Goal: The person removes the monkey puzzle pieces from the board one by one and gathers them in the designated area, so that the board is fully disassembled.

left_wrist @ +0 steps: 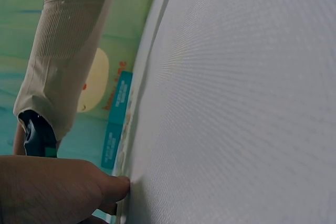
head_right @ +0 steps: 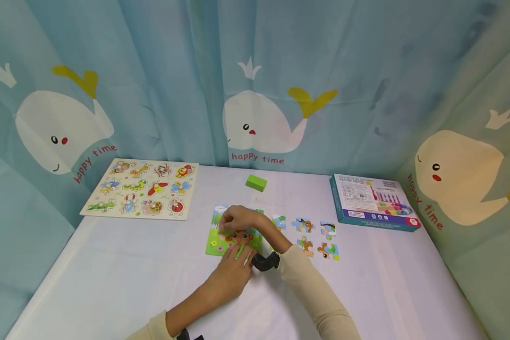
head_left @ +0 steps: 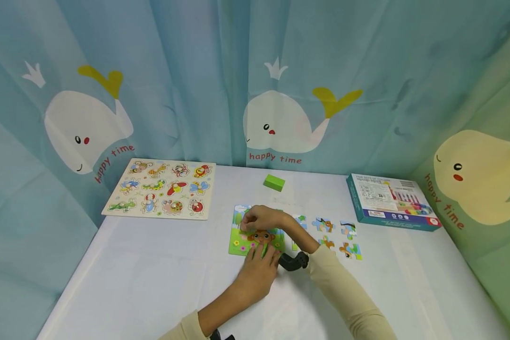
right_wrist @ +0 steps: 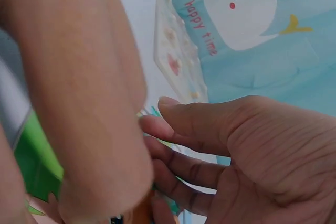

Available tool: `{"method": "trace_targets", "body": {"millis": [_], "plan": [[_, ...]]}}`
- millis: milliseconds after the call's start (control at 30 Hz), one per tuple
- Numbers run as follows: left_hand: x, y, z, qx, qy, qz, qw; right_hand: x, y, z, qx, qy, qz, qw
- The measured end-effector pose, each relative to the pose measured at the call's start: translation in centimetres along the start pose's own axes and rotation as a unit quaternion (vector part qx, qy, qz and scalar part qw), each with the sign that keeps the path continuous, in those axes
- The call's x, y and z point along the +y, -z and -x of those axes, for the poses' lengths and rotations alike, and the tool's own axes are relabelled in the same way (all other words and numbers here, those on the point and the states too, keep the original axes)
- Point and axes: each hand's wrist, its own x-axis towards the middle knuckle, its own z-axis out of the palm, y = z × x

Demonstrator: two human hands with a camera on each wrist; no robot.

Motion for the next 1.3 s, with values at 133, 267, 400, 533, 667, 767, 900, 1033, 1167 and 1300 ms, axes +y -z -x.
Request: {"method": "trace_targets", "body": {"millis": [133,267,400,533,667,767,900,1033,1167,1300], "plan": [[0.0,0.1,0.0,-0.005,-0.001,-0.004,1.0,0.4,-0.3,-0.1,0.006,0.001,0.0,1.0],[0.1,0.2,0.0,-0.008,0.002,0.003,1.0,0.5,-0.5,-0.1,0.015,-0.01,-0.013,0.9998],[0.1,0.3,0.1,-0.005,0.002,0.002,1.0,0.3,-0.6,0.0,0.029,-0.009,-0.027,0.9992],[0.2,0.2,0.2,0.005,0.003,-0.012,0.9999,0.0,-0.8,0.0,0.048,-0.013,-0.029,0.9983],[0.2,0.1,0.2,0.013,0.005,-0.023,0.9996,-0.1,-1.0,0.0,0.06,-0.028,-0.04,0.997],[0.2,0.0,0.2,0.017,0.005,-0.022,0.9996,-0.1,-1.1,0.1,0.061,-0.037,-0.053,0.996],[0.3,0.0,0.1,0.022,0.004,-0.019,0.9996,-0.1,-1.1,0.2,0.052,-0.034,-0.065,0.996],[0.4,0.0,0.2,0.02,0.004,-0.013,0.9997,0.0,-1.0,0.4,0.038,-0.02,-0.07,0.9967],[0.4,-0.1,0.2,0.021,0.006,-0.015,0.9996,0.1,-1.1,0.4,0.019,-0.021,-0.082,0.9962],[0.4,-0.3,0.3,0.034,0.006,-0.023,0.9991,0.2,-1.1,0.3,0.015,-0.019,-0.095,0.9952]]}}
